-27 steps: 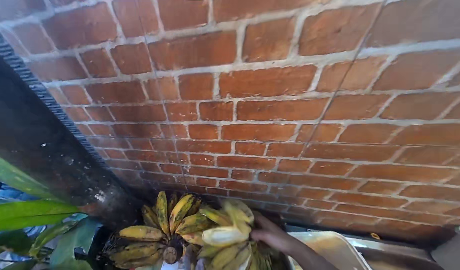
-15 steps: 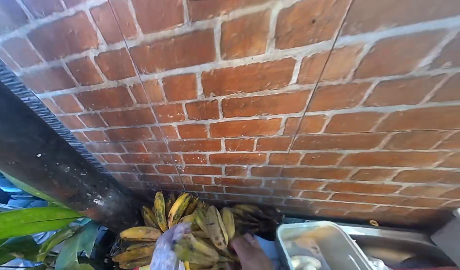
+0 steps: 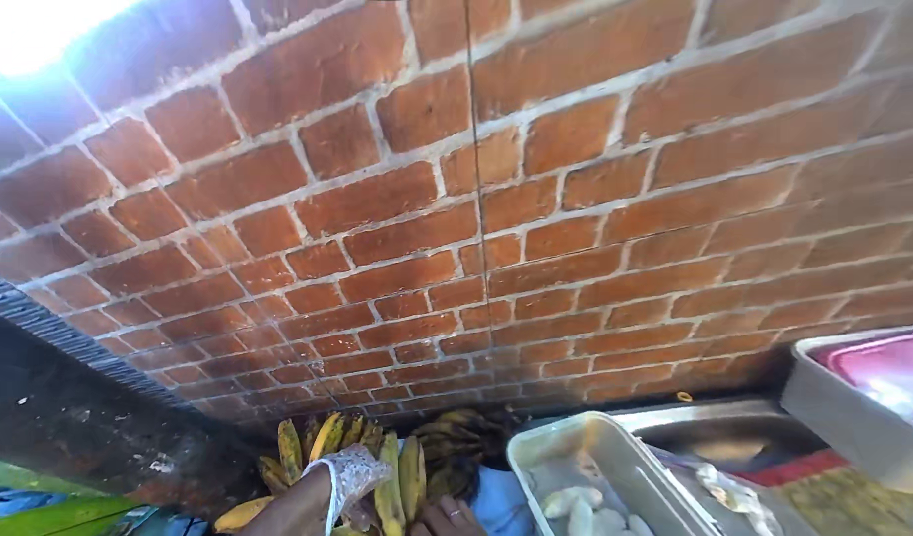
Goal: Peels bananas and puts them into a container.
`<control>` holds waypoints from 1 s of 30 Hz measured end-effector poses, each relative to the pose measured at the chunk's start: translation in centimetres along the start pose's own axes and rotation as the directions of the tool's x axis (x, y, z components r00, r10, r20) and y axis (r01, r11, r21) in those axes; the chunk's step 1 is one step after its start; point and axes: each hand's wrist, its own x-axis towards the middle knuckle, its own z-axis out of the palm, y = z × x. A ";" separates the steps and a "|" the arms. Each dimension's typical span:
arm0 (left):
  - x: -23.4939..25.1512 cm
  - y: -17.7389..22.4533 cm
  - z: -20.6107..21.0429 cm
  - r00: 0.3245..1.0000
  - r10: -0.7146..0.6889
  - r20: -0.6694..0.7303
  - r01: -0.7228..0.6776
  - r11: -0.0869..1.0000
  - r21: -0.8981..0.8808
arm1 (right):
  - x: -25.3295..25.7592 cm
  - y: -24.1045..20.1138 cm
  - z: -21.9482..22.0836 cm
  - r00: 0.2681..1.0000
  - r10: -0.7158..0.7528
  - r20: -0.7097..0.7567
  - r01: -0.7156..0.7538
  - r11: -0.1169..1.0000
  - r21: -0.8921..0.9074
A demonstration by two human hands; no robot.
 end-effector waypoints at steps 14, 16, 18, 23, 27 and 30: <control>1.1 -3.9 1.0 0.913 0.235 -0.334 -0.328 0.910 -0.254 | 5.3 4.9 -1.0 0.984 0.178 0.029 -0.179 0.943 0.281; 2.8 -5.1 1.3 0.884 0.273 -0.379 -0.391 0.876 -0.282 | 5.6 4.8 -1.1 0.985 0.169 0.027 -0.170 0.947 0.274; 2.3 -5.6 1.1 0.844 0.315 -0.434 -0.420 0.891 -0.169 | 6.1 3.7 -1.4 0.988 0.156 -0.018 -0.145 0.952 0.269; 0.1 -5.2 0.3 0.700 0.448 -0.557 -0.473 0.874 0.109 | 9.1 0.0 -3.5 0.961 0.268 -0.063 -0.262 0.961 0.087; 0.6 -3.6 -0.5 0.630 0.462 -0.624 -0.482 0.863 0.153 | 11.4 -1.8 -6.7 0.928 0.362 0.092 -0.359 0.932 -0.051; -3.3 1.0 -2.6 0.795 0.368 -0.482 -0.337 0.929 0.153 | 12.4 -2.9 -8.7 0.880 0.433 0.197 -0.429 0.901 -0.066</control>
